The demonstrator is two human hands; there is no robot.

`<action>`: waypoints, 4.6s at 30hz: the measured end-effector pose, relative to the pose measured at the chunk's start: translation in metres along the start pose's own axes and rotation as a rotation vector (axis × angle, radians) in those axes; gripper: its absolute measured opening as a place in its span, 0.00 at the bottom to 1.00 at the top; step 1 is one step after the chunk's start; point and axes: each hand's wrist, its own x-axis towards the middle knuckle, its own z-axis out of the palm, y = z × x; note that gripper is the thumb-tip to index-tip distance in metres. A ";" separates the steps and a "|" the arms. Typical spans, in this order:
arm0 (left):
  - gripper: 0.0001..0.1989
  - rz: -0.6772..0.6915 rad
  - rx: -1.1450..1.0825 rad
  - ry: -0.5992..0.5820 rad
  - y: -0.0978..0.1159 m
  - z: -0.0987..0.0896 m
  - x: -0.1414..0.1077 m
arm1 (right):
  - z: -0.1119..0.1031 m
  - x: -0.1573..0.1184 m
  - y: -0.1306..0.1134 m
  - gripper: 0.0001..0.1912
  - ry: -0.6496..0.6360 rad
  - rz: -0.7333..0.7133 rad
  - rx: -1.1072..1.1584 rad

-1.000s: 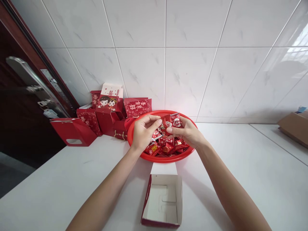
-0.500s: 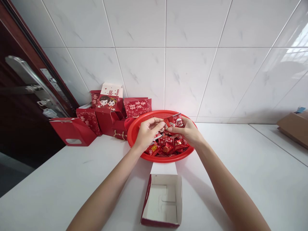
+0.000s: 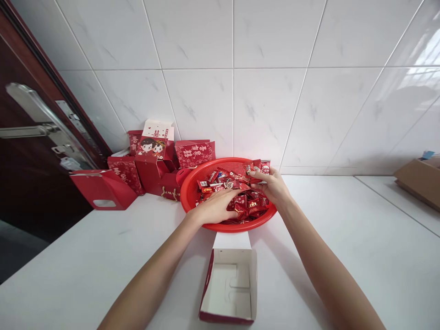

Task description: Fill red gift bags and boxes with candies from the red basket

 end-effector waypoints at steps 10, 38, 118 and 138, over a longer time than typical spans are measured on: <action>0.14 -0.046 0.166 -0.090 0.008 -0.005 0.000 | 0.003 -0.004 -0.001 0.21 -0.043 0.005 -0.079; 0.17 -0.249 0.093 0.262 -0.041 -0.030 0.000 | 0.000 -0.005 0.002 0.22 -0.046 0.005 -0.125; 0.21 -0.259 -1.156 0.513 0.004 -0.024 0.006 | 0.000 -0.008 -0.001 0.19 -0.138 0.009 -0.128; 0.20 -0.247 -1.062 0.734 0.001 -0.018 0.009 | -0.001 -0.004 0.001 0.16 -0.113 0.067 -0.106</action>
